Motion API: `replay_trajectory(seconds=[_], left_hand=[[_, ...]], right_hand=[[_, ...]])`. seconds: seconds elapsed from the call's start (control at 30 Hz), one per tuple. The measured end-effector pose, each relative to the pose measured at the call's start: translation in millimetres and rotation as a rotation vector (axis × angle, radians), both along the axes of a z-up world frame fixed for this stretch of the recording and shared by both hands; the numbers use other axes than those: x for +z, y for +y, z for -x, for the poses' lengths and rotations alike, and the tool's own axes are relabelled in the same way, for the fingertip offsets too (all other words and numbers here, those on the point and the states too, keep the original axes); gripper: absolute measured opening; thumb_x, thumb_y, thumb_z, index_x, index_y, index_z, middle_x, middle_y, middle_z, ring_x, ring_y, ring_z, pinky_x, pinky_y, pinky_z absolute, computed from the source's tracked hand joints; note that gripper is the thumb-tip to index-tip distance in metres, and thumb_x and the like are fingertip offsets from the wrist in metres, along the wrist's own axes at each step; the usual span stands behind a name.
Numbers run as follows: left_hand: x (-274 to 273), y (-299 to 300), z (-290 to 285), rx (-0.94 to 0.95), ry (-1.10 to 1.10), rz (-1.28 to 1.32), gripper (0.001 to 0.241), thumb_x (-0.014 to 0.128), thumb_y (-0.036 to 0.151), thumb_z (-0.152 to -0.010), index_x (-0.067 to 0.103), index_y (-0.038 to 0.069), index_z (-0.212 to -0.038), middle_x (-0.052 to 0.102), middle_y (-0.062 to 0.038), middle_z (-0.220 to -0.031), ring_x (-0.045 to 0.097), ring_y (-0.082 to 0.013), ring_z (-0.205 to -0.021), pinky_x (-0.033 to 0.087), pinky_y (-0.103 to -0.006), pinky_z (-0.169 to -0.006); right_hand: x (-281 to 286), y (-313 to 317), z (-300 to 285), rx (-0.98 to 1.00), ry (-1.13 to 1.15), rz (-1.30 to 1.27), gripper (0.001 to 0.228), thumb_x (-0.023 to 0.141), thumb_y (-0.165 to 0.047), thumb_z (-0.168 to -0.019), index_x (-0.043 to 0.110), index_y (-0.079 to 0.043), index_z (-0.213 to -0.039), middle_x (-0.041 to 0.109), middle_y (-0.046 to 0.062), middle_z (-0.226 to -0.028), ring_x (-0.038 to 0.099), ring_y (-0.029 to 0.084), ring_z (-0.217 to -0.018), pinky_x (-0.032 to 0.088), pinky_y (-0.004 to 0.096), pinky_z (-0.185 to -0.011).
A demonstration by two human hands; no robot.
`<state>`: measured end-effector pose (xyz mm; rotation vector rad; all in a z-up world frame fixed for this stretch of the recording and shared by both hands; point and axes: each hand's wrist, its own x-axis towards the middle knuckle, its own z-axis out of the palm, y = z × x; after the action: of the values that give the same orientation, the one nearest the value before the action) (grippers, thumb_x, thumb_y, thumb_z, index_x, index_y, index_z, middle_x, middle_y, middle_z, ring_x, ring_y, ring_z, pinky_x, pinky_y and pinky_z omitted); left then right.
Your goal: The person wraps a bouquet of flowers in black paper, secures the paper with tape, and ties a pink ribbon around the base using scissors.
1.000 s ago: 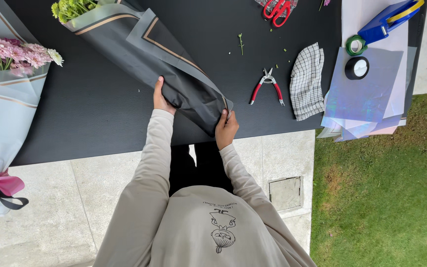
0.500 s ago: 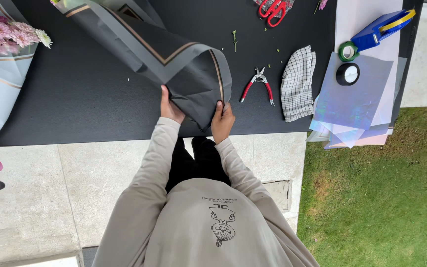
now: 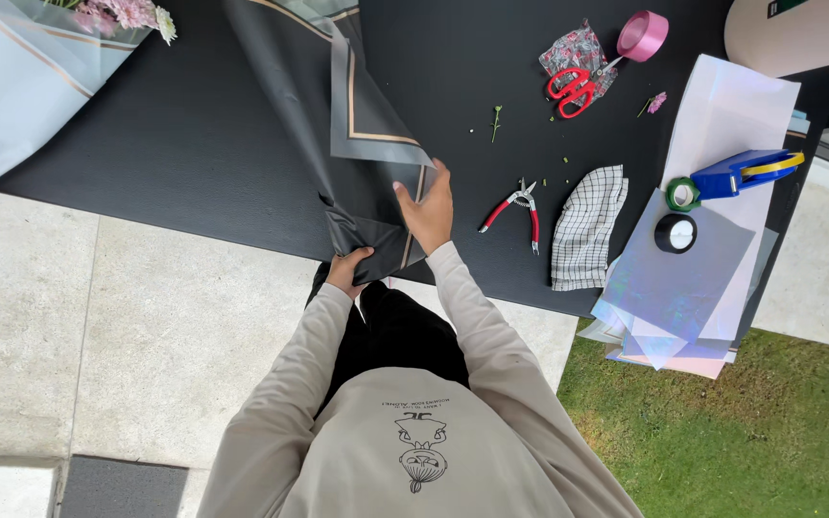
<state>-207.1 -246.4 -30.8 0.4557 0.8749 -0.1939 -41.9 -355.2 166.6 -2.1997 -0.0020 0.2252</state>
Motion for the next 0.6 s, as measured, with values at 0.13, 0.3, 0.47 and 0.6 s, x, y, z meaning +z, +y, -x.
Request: replay_trajectory(seconds=[0.13,0.3,0.47,0.6], left_hand=[[20,19,2,-0.01,-0.031,0.039,0.086,0.094,0.006,-0.079,0.046,0.01,-0.151,0.061,-0.025,-0.137,0.06,-0.046,-0.123,0.056,-0.0621,-0.102],[68,60,-7,-0.185,0.343,-0.022,0.087,0.087,0.016,-0.063,0.042,0.012,-0.138,0.061,-0.017,-0.132,0.066,-0.0331,-0.113,0.061,-0.044,-0.084],[48,108,13,-0.153,0.178,0.081,0.077,0.083,0.012,-0.067,0.052,0.016,-0.137,0.067,-0.014,-0.122,0.069,-0.0311,-0.104,0.062,-0.0431,-0.08],[28,134,22,-0.117,0.064,0.073,0.081,0.081,0.007,-0.068,0.047,0.012,-0.14,0.064,-0.017,-0.125,0.068,-0.0293,-0.103,0.062,-0.0401,-0.082]], right_hand=[[3,59,-73,0.22,-0.328,0.171,0.083,0.078,-0.027,-0.094,0.027,0.0,-0.153,0.051,0.031,-0.14,0.053,0.051,-0.13,0.046,0.061,-0.107],[-35,132,-150,0.221,-0.13,0.593,0.089,0.081,-0.041,-0.089,0.028,-0.006,-0.152,0.054,0.018,-0.145,0.062,0.043,-0.119,0.057,0.054,-0.088],[-63,139,-200,0.155,0.094,0.434,0.012,0.067,-0.018,-0.094,0.065,-0.01,-0.104,0.076,0.011,-0.101,0.074,0.032,-0.093,0.06,0.041,-0.078],[-87,126,-223,-0.059,0.218,0.017,0.013,0.071,-0.016,-0.088,0.082,-0.011,-0.092,0.081,0.003,-0.098,0.075,0.013,-0.096,0.058,0.026,-0.089]])
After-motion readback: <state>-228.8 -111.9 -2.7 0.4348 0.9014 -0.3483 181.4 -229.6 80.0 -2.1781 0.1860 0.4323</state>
